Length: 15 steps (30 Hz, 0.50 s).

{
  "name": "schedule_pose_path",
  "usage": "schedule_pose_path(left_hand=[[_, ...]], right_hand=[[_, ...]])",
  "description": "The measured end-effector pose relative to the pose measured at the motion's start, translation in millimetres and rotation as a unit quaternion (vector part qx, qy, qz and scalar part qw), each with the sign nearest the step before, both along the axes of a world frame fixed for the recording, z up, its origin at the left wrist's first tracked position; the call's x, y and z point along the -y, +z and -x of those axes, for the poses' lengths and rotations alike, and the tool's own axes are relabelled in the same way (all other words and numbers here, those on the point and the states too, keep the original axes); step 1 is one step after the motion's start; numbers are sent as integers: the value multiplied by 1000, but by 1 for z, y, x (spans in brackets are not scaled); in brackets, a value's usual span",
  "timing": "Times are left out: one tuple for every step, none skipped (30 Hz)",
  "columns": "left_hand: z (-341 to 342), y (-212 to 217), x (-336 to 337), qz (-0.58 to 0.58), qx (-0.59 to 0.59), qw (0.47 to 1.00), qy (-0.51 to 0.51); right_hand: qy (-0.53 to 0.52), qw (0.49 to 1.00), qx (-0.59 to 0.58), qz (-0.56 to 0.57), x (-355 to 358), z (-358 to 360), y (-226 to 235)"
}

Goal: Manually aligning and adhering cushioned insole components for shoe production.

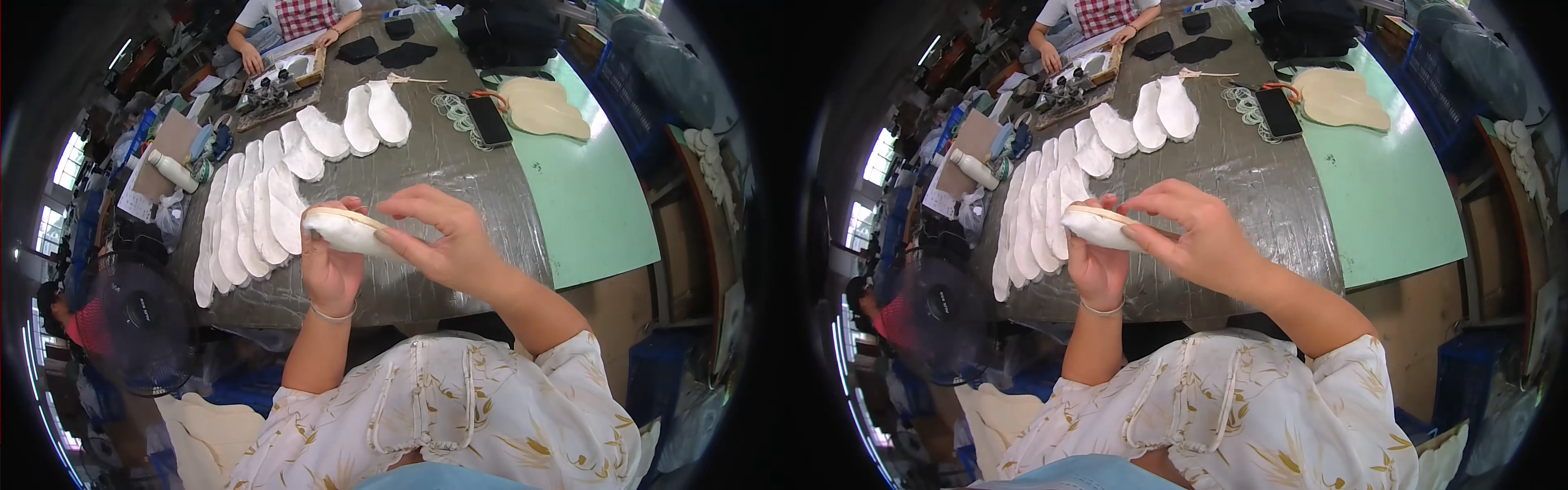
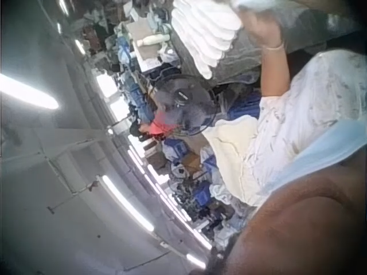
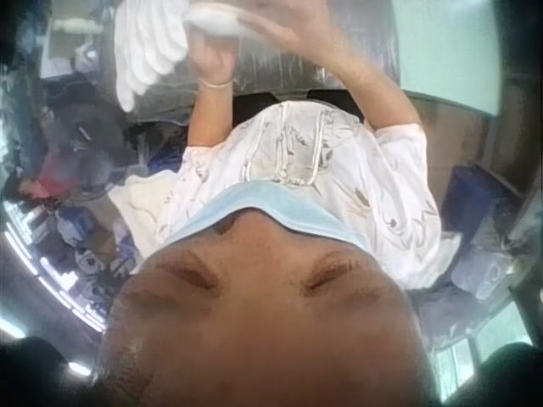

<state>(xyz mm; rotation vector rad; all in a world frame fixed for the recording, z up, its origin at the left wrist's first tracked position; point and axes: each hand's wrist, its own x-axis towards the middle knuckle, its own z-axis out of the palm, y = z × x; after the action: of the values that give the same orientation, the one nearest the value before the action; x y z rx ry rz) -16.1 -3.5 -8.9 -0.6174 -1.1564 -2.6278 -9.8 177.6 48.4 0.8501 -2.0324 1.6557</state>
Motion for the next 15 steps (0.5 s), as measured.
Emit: schedule_pose_path(left_hand=[[0, 0, -1, 6, 4, 1000, 2], [0, -1, -2, 7, 6, 1000, 0], [1, -4, -2, 3, -2, 1000, -12], [2, -5, -2, -1, -10, 1000, -24], [3, -6, -2, -12, 2, 1000, -29], [3, -6, -1, -22, 15, 999, -31], [6, -8, 2, -56, 19, 998, -30], [7, -8, 5, -55, 23, 998, -29], [9, -7, 9, -101, 34, 993, -44], [10, -6, 12, -147, 45, 986, -59], [14, -10, 16, -166, 44, 982, -81], [18, -13, 16, -165, 47, 981, -85], [20, -15, 15, -173, 54, 980, -83], [22, -17, 14, -181, 60, 978, -80], [23, -19, 13, -180, 63, 978, -79]], right_hand=[[-26, 1000, -9, 5, 6, -1, -2], [-27, 1000, -8, 6, 8, 0, -6], [-26, 1000, 1, 3, 9, 2, -11], [-24, 1000, 9, 0, 10, 3, -14], [-32, 999, 13, 22, 13, 4, -16], [-8, 1000, 24, 7, 12, 5, -15], [-4, 1000, 6, 8, 9, 4, -12], [1, 1000, -12, 9, 7, 3, -10], [-8, 1000, 4, 18, 4, 2, -14], [-17, 999, 20, 27, 0, 1, -18], [-49, 998, 14, -22, -9, -1, -22], [-82, 995, -6, -53, -13, -3, -26], [-97, 993, -12, -66, -13, -7, -30], [-111, 991, -19, -78, -12, -11, -34], [-132, 987, -34, -81, -9, -14, -35]])
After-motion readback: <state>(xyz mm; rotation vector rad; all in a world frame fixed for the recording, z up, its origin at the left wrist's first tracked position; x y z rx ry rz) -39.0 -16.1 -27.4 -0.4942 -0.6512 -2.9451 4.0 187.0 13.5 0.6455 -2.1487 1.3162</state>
